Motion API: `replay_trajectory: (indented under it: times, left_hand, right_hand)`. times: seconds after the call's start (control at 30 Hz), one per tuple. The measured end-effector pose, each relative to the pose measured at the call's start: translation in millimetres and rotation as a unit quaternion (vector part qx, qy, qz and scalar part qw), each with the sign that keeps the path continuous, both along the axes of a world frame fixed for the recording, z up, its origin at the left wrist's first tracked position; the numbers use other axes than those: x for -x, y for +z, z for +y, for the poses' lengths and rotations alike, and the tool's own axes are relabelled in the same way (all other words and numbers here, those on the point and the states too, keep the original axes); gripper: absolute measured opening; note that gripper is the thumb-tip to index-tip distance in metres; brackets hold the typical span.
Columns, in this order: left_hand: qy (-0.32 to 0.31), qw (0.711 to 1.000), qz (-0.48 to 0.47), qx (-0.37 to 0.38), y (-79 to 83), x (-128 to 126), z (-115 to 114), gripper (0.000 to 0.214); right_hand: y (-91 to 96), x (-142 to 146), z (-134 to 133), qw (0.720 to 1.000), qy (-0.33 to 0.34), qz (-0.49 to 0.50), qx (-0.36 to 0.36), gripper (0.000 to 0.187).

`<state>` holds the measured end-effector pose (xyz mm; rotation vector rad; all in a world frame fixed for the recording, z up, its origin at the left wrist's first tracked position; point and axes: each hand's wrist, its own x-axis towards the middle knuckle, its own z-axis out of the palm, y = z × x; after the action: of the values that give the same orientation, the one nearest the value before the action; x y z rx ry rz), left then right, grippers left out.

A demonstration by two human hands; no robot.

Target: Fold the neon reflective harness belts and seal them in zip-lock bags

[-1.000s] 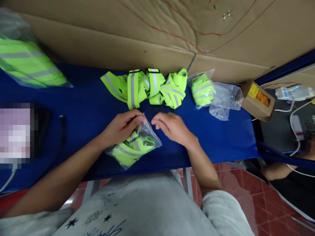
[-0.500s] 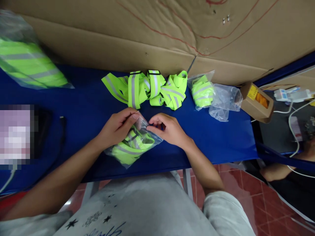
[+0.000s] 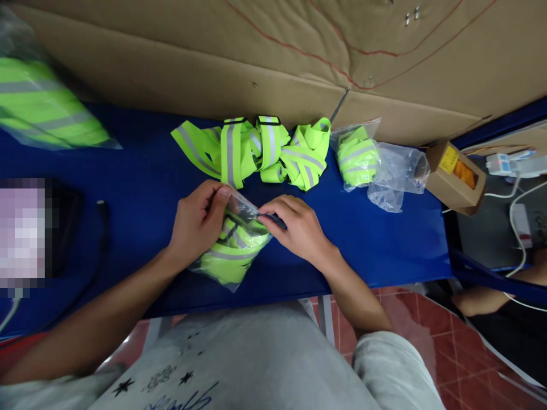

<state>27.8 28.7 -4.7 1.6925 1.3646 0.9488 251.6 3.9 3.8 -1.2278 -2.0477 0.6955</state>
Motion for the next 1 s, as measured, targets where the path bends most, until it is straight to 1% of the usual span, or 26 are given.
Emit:
replay_trajectory:
  times: [0.1,0.2,0.3,0.37,0.47,0.53,0.63,0.7,0.77,0.8,0.87,0.93,1.0]
  left_hand:
    - [0.000,1.000,-0.002,0.000,-1.0,0.3,1.4,0.028]
    - [-0.035,0.999,-0.014,-0.006,-1.1,0.7,2.3,0.025]
    - [-0.081,0.996,-0.013,-0.022,-1.8,1.6,1.7,0.019]
    - [-0.109,0.994,-0.018,-0.020,-2.6,2.0,1.0,0.015]
    - [-0.127,0.992,-0.015,-0.009,-3.9,1.5,0.4,0.014]
    - [-0.119,0.993,-0.007,-0.007,-4.6,0.5,0.8,0.015]
    - [-0.091,0.996,-0.005,0.009,-5.8,-1.2,2.1,0.015]
    - [-0.067,0.998,-0.005,0.021,-6.8,-1.8,2.8,0.015]
    - [-0.054,0.998,-0.006,0.026,-7.8,-1.9,2.7,0.017]
    - [-0.054,0.998,-0.006,0.025,-8.1,-1.7,2.4,0.017]
    - [-0.064,0.998,-0.006,0.013,-8.3,-1.1,1.4,0.015]
    - [-0.085,0.996,-0.003,-0.006,-8.2,-0.6,0.6,0.012]
    - [-0.110,0.994,-0.001,-0.021,-7.9,-0.1,0.2,0.011]
  right_hand:
    - [2.4,1.8,-0.3,0.999,0.023,-0.022,-0.017,0.005]
    - [3.6,5.8,-2.1,1.000,0.027,-0.002,0.013,0.002]
    - [2.9,8.2,-3.6,0.998,0.003,0.029,0.048,0.010]
    - [2.1,7.8,-3.5,0.998,-0.015,0.026,0.058,0.010]
    - [1.1,5.6,-3.1,0.998,-0.012,0.014,0.063,0.011]
    - [0.2,4.7,-3.4,0.999,-0.016,-0.001,0.042,0.011]
    - [-1.7,5.1,-4.2,0.996,-0.036,-0.071,-0.049,0.014]
    - [-2.7,5.8,-4.0,0.985,-0.023,-0.133,-0.106,0.016]
    - [-2.7,5.9,-2.9,0.979,-0.001,-0.167,-0.117,0.018]
    - [-2.4,5.6,-2.3,0.981,0.010,-0.161,-0.103,0.019]
    - [-1.7,4.6,-1.0,0.993,0.020,-0.105,-0.046,0.016]
    - [-1.8,3.9,-0.4,0.999,0.015,-0.034,0.018,0.016]
    - [-3.2,4.3,-0.4,0.998,0.001,0.011,0.060,0.017]
